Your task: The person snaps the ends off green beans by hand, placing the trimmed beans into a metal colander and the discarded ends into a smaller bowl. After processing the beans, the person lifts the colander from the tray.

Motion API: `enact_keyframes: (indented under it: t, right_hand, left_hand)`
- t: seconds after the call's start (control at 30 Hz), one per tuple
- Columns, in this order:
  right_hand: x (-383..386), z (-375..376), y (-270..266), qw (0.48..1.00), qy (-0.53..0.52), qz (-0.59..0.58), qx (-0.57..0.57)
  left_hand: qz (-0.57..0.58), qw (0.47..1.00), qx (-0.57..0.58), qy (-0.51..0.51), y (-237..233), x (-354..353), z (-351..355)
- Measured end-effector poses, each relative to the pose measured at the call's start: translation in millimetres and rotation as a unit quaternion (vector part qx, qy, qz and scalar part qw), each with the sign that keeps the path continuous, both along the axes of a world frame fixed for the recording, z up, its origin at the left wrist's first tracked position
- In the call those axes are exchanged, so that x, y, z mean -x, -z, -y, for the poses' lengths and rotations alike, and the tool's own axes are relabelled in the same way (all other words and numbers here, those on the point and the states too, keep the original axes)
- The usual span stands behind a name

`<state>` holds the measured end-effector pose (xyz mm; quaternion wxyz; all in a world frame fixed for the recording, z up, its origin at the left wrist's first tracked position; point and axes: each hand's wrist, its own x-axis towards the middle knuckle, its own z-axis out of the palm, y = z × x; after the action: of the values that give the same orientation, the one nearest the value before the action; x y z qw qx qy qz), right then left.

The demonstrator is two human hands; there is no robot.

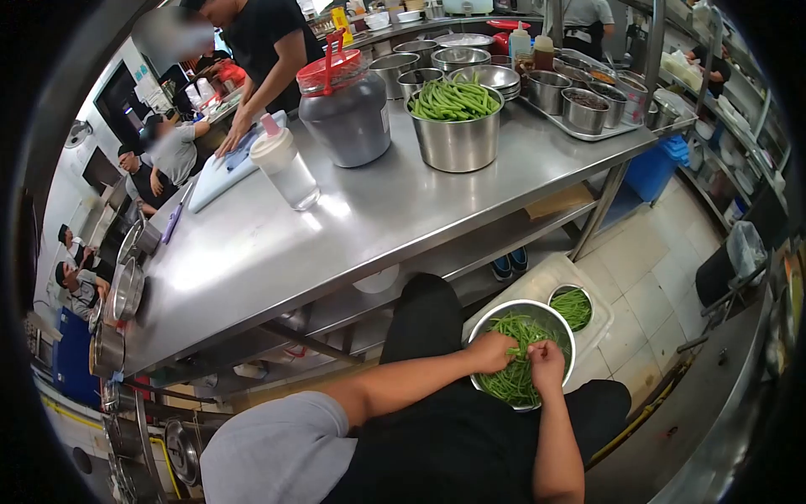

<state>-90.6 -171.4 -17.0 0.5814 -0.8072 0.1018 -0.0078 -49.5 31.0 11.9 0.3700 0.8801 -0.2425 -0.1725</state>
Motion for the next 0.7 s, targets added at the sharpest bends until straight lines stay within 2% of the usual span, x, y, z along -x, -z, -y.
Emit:
enact_keyframes:
  t: [0.03,0.17,0.27,0.33,0.37,0.4,0.47,0.5,0.57,0.6,0.7]
  right_hand:
    - [-0.4,-2.4,-3.1,0.999,-0.005,0.018,0.029]
    - [-4.7,-0.2,-0.5,0.997,0.028,0.055,0.051]
    - [-4.0,16.3,9.2,0.998,0.057,0.03,-0.005]
    - [-4.0,22.9,10.3,0.99,0.108,-0.003,-0.086]
    - [-4.4,27.0,12.9,0.986,0.102,-0.009,-0.13]
    - [-1.9,26.0,5.9,0.986,0.104,-0.011,-0.132]
    - [-0.2,18.9,-17.8,0.96,0.122,-0.061,-0.244]
    - [0.6,12.3,-17.0,0.959,0.123,-0.06,-0.247]
    - [4.8,2.5,-12.0,0.985,0.073,0.019,-0.156]
    - [7.6,1.0,-4.1,0.984,0.076,0.016,-0.158]
    - [9.7,3.8,12.3,0.998,0.051,0.029,0.036]
  left_hand:
    - [0.034,0.999,-0.026,-0.003,-0.9,1.9,-0.9]
    - [0.052,0.996,-0.068,-0.015,-18.6,-0.1,-0.4]
    - [0.057,0.996,-0.068,-0.028,-15.7,-0.9,2.4]
    - [0.102,0.992,-0.068,-0.012,-11.1,-2.7,3.3]
    - [0.101,0.992,-0.069,-0.01,-8.8,-2.6,2.9]
    - [0.105,0.992,-0.069,-0.009,-9.1,-1.1,2.5]
    - [0.112,0.991,-0.071,-0.006,-12.7,-0.1,2.5]
    - [0.111,0.991,-0.08,-0.011,-13.9,0.3,3.3]
    - [0.109,0.99,-0.09,-0.014,-13.6,-0.2,4.9]
    - [0.123,0.988,-0.095,-0.003,-12.2,0.3,5.9]
    - [0.129,0.984,-0.12,0.031,-11.5,0.3,8.3]
